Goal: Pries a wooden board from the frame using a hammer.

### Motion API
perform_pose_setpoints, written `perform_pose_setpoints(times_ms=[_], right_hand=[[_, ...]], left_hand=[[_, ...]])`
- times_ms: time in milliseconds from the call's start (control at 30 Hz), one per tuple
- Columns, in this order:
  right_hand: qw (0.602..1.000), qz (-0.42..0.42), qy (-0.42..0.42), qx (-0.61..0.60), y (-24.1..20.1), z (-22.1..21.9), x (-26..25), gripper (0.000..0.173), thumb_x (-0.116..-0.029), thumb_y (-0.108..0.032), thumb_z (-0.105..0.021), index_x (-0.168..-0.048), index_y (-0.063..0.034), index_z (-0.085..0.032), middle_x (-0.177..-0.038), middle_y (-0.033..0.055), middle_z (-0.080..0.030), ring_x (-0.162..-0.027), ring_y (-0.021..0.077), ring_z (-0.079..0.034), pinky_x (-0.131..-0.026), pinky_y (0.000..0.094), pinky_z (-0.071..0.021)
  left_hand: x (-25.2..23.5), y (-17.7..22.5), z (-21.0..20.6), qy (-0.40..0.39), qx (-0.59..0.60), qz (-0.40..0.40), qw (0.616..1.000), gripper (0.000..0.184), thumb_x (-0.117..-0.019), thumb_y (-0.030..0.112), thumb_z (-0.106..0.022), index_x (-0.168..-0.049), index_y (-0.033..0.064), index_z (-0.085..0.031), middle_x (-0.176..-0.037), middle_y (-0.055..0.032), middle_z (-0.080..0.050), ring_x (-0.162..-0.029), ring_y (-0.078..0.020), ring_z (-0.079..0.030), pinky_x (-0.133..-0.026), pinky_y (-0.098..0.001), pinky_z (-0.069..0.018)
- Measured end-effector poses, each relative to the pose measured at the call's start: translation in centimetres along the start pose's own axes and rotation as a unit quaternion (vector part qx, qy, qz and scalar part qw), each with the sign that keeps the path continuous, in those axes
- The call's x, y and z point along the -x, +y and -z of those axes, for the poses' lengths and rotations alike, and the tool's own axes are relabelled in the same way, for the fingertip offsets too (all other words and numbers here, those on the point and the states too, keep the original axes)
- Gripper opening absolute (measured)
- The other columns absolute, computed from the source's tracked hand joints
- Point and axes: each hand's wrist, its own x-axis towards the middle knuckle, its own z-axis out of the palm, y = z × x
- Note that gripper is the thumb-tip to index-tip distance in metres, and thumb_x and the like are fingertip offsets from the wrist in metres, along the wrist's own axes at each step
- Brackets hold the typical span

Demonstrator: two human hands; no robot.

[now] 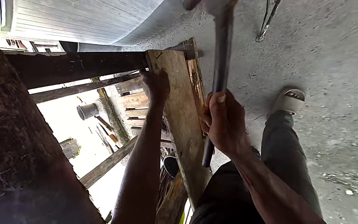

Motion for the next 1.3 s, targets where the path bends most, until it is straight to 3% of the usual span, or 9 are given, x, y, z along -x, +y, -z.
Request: perform_pose_setpoints(times_ms=[67,200,400,600,800,900,967,1167,1300], right_hand=[[1.000,0.004,0.014,-0.002,0.2,-0.4,-0.1,0.043,-0.1100,-0.051,-0.034,-0.092,-0.0153,-0.049,-0.057,-0.0089,-0.040,-0.042,0.0035,-0.042,-0.039,0.0232,-0.0427],[0.983,-0.140,-0.105,0.054,2.6,-0.9,-1.4,0.038,-0.1125,-0.038,-0.035,-0.095,-0.0094,-0.053,-0.058,-0.0020,-0.043,-0.044,0.0082,-0.046,-0.043,0.0254,-0.0438],[0.998,0.036,0.031,-0.049,0.7,0.2,1.3,0.041,-0.1106,-0.051,-0.034,-0.092,-0.0171,-0.048,-0.058,-0.0106,-0.040,-0.044,0.0014,-0.040,-0.039,0.0210,-0.0399],[0.989,-0.109,-0.088,0.042,4.6,-2.6,-0.5,0.040,-0.1129,-0.036,-0.033,-0.096,-0.0062,-0.054,-0.059,-0.0012,-0.045,-0.045,0.0085,-0.048,-0.045,0.0259,-0.0447],[0.992,0.071,0.052,-0.090,2.5,-1.1,1.7,0.043,-0.1091,-0.055,-0.035,-0.093,-0.0176,-0.049,-0.058,-0.0115,-0.042,-0.044,0.0003,-0.042,-0.040,0.0211,-0.0422],[0.999,-0.025,-0.021,0.030,5.9,-2.9,0.2,0.044,-0.1117,-0.039,-0.034,-0.093,-0.0047,-0.053,-0.057,-0.0044,-0.043,-0.045,0.0057,-0.045,-0.044,0.0255,-0.0436],[0.990,-0.089,-0.089,0.059,5.9,-2.7,-0.7,0.043,-0.1129,-0.036,-0.032,-0.096,-0.0051,-0.055,-0.059,-0.0016,-0.045,-0.045,0.0075,-0.046,-0.045,0.0257,-0.0436],[0.990,0.029,0.042,-0.134,3.2,-1.5,1.0,0.044,-0.1086,-0.057,-0.034,-0.092,-0.0198,-0.049,-0.056,-0.0128,-0.043,-0.043,-0.0004,-0.043,-0.039,0.0200,-0.0438],[0.990,-0.093,-0.082,0.071,6.8,-2.4,-1.0,0.045,-0.1130,-0.038,-0.032,-0.099,-0.0025,-0.056,-0.060,0.0008,-0.046,-0.046,0.0105,-0.047,-0.045,0.0295,-0.0443]], left_hand=[[-0.2,0.0,-0.1,-0.001,0.009,0.004,1.000,0.070,-0.0968,0.036,-0.071,-0.143,-0.0052,-0.037,-0.115,-0.0250,-0.065,-0.110,-0.0369,-0.067,-0.095,-0.0534,-0.0536],[-0.3,-0.2,-0.2,0.003,0.019,0.005,1.000,0.066,-0.0956,0.033,-0.070,-0.141,-0.0019,-0.039,-0.112,-0.0210,-0.066,-0.108,-0.0341,-0.067,-0.093,-0.0522,-0.0541],[-0.4,-0.3,-0.4,0.006,0.007,0.011,1.000,0.065,-0.0962,0.036,-0.070,-0.141,0.0005,-0.040,-0.112,-0.0203,-0.067,-0.109,-0.0324,-0.068,-0.094,-0.0516,-0.0541],[0.1,-0.7,-0.2,0.008,-0.001,0.008,1.000,0.066,-0.0955,0.035,-0.071,-0.140,-0.0023,-0.041,-0.113,-0.0218,-0.067,-0.108,-0.0338,-0.068,-0.093,-0.0531,-0.0538],[-0.2,-0.2,-0.3,0.007,0.018,0.023,1.000,0.069,-0.0946,0.035,-0.073,-0.143,-0.0006,-0.038,-0.115,-0.0214,-0.066,-0.110,-0.0333,-0.067,-0.094,-0.0512,-0.0543],[-0.1,-0.1,-0.2,0.009,0.007,0.018,1.000,0.068,-0.0953,0.035,-0.072,-0.142,-0.0013,-0.039,-0.113,-0.0219,-0.066,-0.108,-0.0338,-0.068,-0.093,-0.0518,-0.0540],[0.3,-0.4,-0.3,0.011,0.001,0.017,1.000,0.066,-0.0957,0.034,-0.072,-0.141,-0.0013,-0.040,-0.113,-0.0209,-0.066,-0.107,-0.0325,-0.068,-0.093,-0.0505,-0.0542],[-0.3,-0.5,-0.4,0.013,0.025,0.007,1.000,0.068,-0.0946,0.034,-0.073,-0.142,-0.0014,-0.038,-0.116,-0.0209,-0.065,-0.112,-0.0316,-0.066,-0.097,-0.0494,-0.0529],[0.0,-0.7,-0.4,0.009,0.024,0.008,1.000,0.069,-0.0946,0.033,-0.073,-0.143,-0.0022,-0.039,-0.116,-0.0222,-0.066,-0.111,-0.0338,-0.067,-0.095,-0.0518,-0.0535]])
